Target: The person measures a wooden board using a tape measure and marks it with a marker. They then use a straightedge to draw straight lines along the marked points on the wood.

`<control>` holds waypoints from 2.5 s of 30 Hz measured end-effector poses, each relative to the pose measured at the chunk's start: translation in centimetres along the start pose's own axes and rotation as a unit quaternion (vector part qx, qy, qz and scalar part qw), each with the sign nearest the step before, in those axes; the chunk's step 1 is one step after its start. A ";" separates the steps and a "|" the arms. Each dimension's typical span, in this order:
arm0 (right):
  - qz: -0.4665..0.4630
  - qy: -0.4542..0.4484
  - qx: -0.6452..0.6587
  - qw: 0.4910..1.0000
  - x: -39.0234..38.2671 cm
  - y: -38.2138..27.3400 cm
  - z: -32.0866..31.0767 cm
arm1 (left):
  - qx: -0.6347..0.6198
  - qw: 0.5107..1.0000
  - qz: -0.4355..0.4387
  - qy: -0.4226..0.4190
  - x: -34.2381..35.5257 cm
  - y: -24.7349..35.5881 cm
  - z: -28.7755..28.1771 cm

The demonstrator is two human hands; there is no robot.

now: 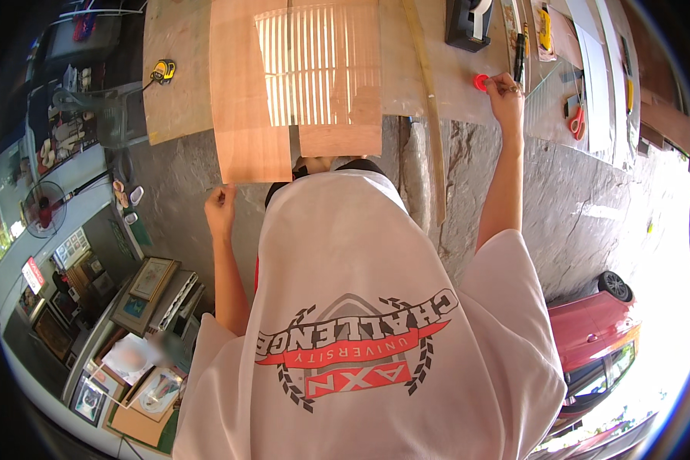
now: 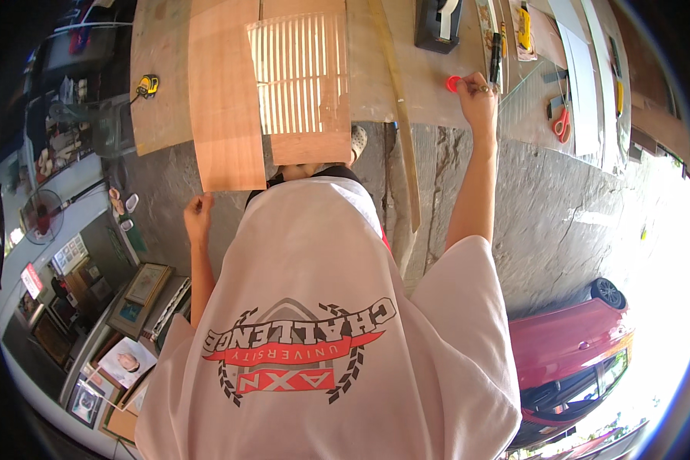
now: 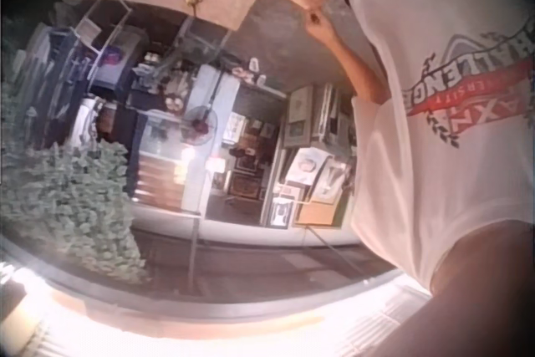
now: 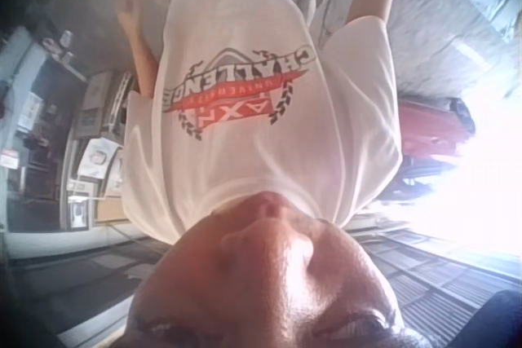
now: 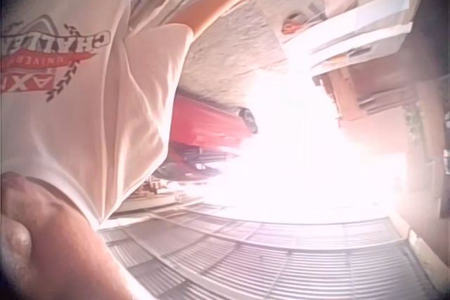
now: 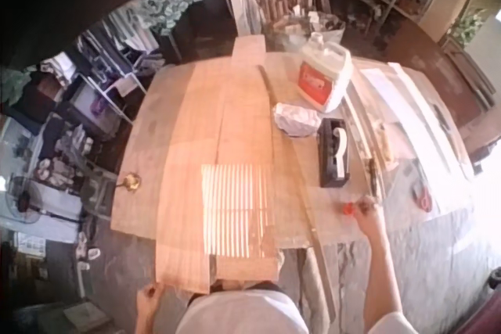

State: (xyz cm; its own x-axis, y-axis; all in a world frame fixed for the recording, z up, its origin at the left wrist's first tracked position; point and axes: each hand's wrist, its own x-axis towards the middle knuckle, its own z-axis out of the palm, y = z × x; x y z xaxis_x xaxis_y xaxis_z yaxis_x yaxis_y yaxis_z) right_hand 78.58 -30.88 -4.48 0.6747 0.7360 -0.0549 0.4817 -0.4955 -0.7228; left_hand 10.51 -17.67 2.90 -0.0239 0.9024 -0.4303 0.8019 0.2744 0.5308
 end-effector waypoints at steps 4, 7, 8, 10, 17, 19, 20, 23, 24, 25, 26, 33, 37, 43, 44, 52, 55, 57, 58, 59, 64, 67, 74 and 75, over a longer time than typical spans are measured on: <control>-0.019 -0.001 -0.039 0.999 0.1 -0.4 0.1 | -0.077 0.996 -0.052 -0.016 -2.1 -6.2 2.1; -0.014 -0.010 -0.041 0.999 0.0 -0.5 -0.1 | -0.115 0.983 -0.120 -0.077 -3.9 -8.2 3.0; -0.010 -0.009 -0.050 0.999 0.0 -0.5 -0.1 | -0.120 0.975 -0.158 -0.103 -4.5 -8.6 3.4; -0.006 -0.011 -0.052 0.999 0.0 -0.5 -0.1 | -0.093 0.973 -0.160 -0.138 -5.4 -9.3 4.0; -0.007 0.008 -0.061 0.998 -0.2 -0.9 0.2 | -0.189 0.928 -0.189 -0.259 -6.3 -13.3 7.6; -0.008 0.005 -0.070 0.998 -0.4 -1.2 0.1 | -0.223 0.913 -0.191 -0.282 -6.8 -13.4 7.8; -0.014 0.004 -0.074 0.997 -0.4 -1.3 0.1 | -0.234 0.908 -0.191 -0.292 -7.0 -13.1 7.7; -0.022 0.009 -0.070 0.997 -0.5 -1.5 0.1 | -0.256 0.893 -0.187 -0.319 -7.6 -11.5 6.7; -0.024 0.011 -0.066 0.997 -0.5 -1.5 0.1 | -0.260 0.889 -0.187 -0.327 -7.7 -10.8 6.2; -0.022 0.006 -0.073 0.997 -0.4 -1.5 0.2 | -0.264 0.886 -0.184 -0.335 -7.8 -10.2 5.8; -0.021 0.001 -0.080 0.997 -0.4 -1.4 0.2 | -0.266 0.883 -0.182 -0.342 -7.8 -9.6 5.4; -0.024 -0.013 -0.101 0.995 -0.2 -0.9 0.2 | -0.268 0.869 -0.162 -0.383 -7.7 -7.1 3.3; -0.027 -0.008 -0.108 0.994 -0.2 -1.0 0.3 | -0.286 0.858 -0.206 -0.373 -7.9 -6.0 3.0; -0.021 -0.003 -0.105 0.994 -0.3 -1.1 0.4 | -0.260 0.880 -0.204 -0.341 -8.4 -5.8 3.5; -0.022 0.002 -0.102 0.995 -0.3 -1.1 0.4 | -0.256 0.884 -0.204 -0.334 -8.4 -5.9 3.6; -0.019 0.010 -0.104 0.994 -0.3 -1.4 0.4 | -0.250 0.880 -0.208 -0.346 -8.3 -6.4 3.6; -0.022 0.014 -0.092 0.995 -0.3 -1.6 0.4 | -0.240 0.886 -0.199 -0.343 -8.3 -6.5 3.7; -0.019 0.007 -0.107 0.994 -0.3 -1.6 0.3 | -0.238 0.884 -0.219 -0.337 -8.3 -6.7 3.8; -0.014 0.009 -0.108 0.994 -0.3 -1.5 0.3 | -0.239 0.881 -0.238 -0.332 -8.2 -6.9 3.8; -0.016 0.012 -0.107 0.994 -0.3 -1.5 0.3 | -0.232 0.885 -0.246 -0.320 -8.3 -7.1 3.9; -0.014 0.017 -0.096 0.995 -0.4 -1.3 0.2 | -0.297 0.867 -0.264 -0.301 -8.2 -8.6 4.5; -0.012 0.022 -0.094 0.995 -0.5 -1.3 0.3 | -0.301 0.870 -0.262 -0.289 -7.9 -9.6 5.2; -0.025 0.066 -0.044 0.997 -0.7 -2.4 -0.2 | -0.301 0.880 -0.256 -0.265 -7.5 -11.9 6.5; -0.024 0.089 -0.011 0.996 -0.9 -2.6 -0.4 | -0.301 0.881 -0.255 -0.259 -7.5 -12.3 6.7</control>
State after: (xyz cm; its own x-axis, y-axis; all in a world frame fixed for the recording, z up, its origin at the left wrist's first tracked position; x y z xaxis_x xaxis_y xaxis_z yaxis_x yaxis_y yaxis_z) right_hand 77.01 -30.45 -2.27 0.7380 0.6668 0.1037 0.5270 -0.4734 -0.7058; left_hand 4.79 -30.04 -5.31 0.1116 0.3795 -0.9184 0.2990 0.8685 0.3953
